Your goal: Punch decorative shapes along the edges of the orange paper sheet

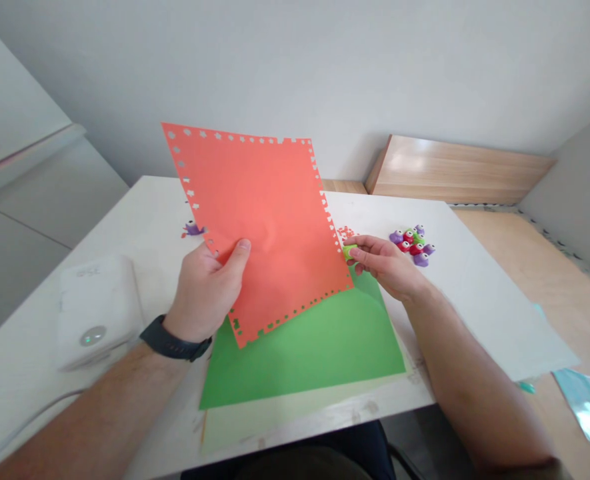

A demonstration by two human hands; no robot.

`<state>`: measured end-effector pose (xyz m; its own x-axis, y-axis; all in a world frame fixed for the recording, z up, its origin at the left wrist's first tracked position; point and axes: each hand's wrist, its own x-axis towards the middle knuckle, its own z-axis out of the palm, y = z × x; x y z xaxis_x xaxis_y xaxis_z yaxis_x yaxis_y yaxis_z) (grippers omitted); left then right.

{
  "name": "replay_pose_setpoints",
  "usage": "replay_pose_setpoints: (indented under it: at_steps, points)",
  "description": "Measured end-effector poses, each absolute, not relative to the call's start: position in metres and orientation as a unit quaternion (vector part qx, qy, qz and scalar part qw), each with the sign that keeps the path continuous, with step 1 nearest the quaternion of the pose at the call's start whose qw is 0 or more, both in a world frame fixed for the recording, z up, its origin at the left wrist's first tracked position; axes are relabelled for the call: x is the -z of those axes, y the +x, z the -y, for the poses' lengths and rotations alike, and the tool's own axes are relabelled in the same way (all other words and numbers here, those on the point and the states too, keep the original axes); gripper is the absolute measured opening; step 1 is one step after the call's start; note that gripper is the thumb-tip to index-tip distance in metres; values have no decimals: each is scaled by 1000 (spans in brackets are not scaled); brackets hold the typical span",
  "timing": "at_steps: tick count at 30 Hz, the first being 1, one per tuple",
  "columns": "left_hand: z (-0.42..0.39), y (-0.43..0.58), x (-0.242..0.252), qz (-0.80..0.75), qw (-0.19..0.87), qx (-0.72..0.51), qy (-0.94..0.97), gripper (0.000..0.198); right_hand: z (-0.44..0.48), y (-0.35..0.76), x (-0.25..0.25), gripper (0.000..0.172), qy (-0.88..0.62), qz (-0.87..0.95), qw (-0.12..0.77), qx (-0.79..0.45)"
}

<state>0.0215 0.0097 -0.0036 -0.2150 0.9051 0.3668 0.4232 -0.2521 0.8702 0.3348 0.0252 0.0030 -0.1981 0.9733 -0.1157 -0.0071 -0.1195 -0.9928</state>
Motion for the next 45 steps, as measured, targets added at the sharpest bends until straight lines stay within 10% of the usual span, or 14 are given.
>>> replay_pose_setpoints:
  at_steps: [45]
  points:
    - [-8,24,0,-557,240,-538,585,36,-24,334,-6,35,-489,515,411,-572]
